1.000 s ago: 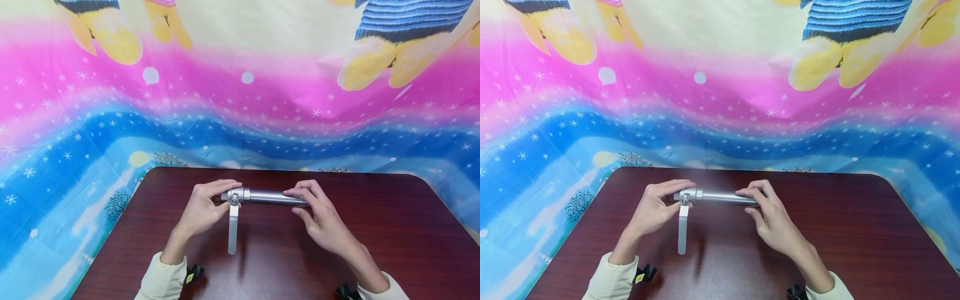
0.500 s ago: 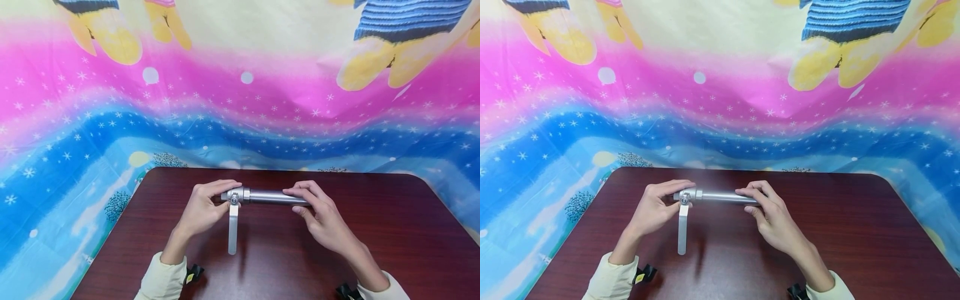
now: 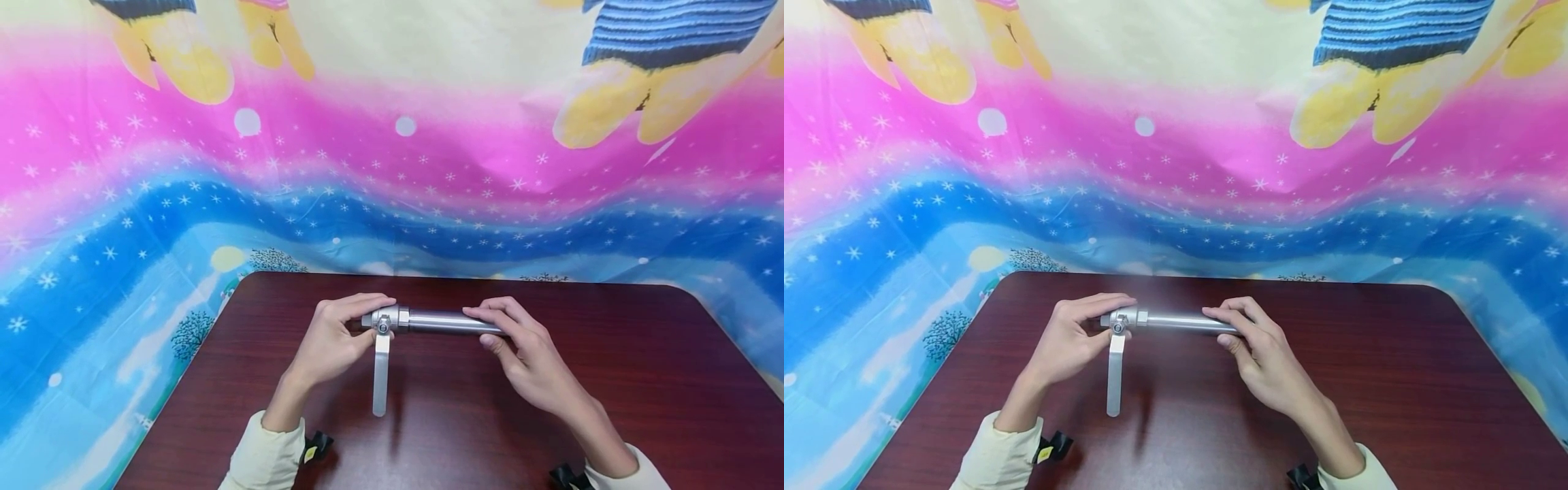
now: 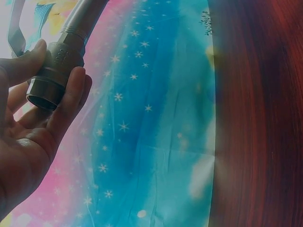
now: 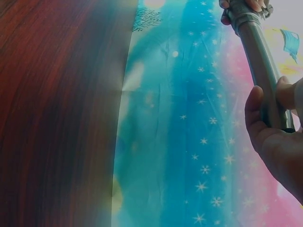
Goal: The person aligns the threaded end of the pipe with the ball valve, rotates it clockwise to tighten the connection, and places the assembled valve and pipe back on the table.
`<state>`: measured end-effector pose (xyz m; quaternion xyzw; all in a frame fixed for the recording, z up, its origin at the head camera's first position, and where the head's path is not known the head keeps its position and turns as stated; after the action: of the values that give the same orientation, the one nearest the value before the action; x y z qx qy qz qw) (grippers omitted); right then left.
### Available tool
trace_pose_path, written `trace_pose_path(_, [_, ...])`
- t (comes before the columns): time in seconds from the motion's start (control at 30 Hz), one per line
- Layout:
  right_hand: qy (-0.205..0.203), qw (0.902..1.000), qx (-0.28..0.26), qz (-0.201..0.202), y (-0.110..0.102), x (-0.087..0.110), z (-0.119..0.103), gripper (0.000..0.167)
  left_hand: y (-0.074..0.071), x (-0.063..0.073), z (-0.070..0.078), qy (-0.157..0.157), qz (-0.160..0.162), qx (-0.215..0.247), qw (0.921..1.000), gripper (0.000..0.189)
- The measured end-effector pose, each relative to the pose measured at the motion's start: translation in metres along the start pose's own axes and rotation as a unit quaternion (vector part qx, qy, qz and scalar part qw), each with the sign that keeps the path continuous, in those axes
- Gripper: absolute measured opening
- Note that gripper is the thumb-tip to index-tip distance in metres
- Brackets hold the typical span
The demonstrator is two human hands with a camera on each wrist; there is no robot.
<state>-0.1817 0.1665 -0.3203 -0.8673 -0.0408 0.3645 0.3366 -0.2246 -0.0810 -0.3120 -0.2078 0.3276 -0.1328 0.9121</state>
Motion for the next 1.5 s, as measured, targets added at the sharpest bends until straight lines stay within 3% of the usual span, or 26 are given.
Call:
trace_pose_path(0.23, [-0.006,0.9999,-0.010,-0.004,0.0013,0.0011,0.0004,0.056,0.0003,0.0009,0.0003,0.000,-0.003,0.001,1.0000,0.052])
trace_pose_path(0.4, [0.022,0.9996,-0.012,-0.013,0.0038,0.0021,0.0039,0.052,0.0014,0.0007,0.0004,0.000,-0.005,0.000,1.0000,0.052])
trace_pose_path(0.53, [0.033,0.9992,-0.011,-0.017,0.0064,0.0027,0.0043,0.060,0.0020,0.0009,-0.0004,-0.001,-0.005,0.000,1.0000,0.052])
trace_pose_path(0.63, [0.025,0.9995,-0.013,-0.011,0.0065,0.0026,0.0026,0.065,0.0018,0.0012,-0.0007,-0.002,-0.004,-0.003,1.0000,0.052])
trace_pose_path(1.0, [-0.017,0.9995,-0.019,0.017,0.0008,0.0006,-0.0026,0.059,0.0022,0.0004,-0.0002,-0.002,-0.006,0.001,1.0000,0.052])
trace_pose_path(1.5, [-0.018,0.9998,-0.011,0.005,0.0014,0.0003,-0.0001,0.060,0.0010,0.0000,0.0018,0.008,-0.002,-0.003,1.0000,0.052])
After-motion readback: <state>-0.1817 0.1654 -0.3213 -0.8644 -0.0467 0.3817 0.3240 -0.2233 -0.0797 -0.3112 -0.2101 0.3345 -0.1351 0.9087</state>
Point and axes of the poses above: each hand's wrist, its own x-axis away from the middle knuckle, its own y-axis out of the palm, z = x × y, the point moved 10 cm from there along -x, towards the middle knuckle, and after that the axes turned 1 degree about y, right-handed, at the moved point
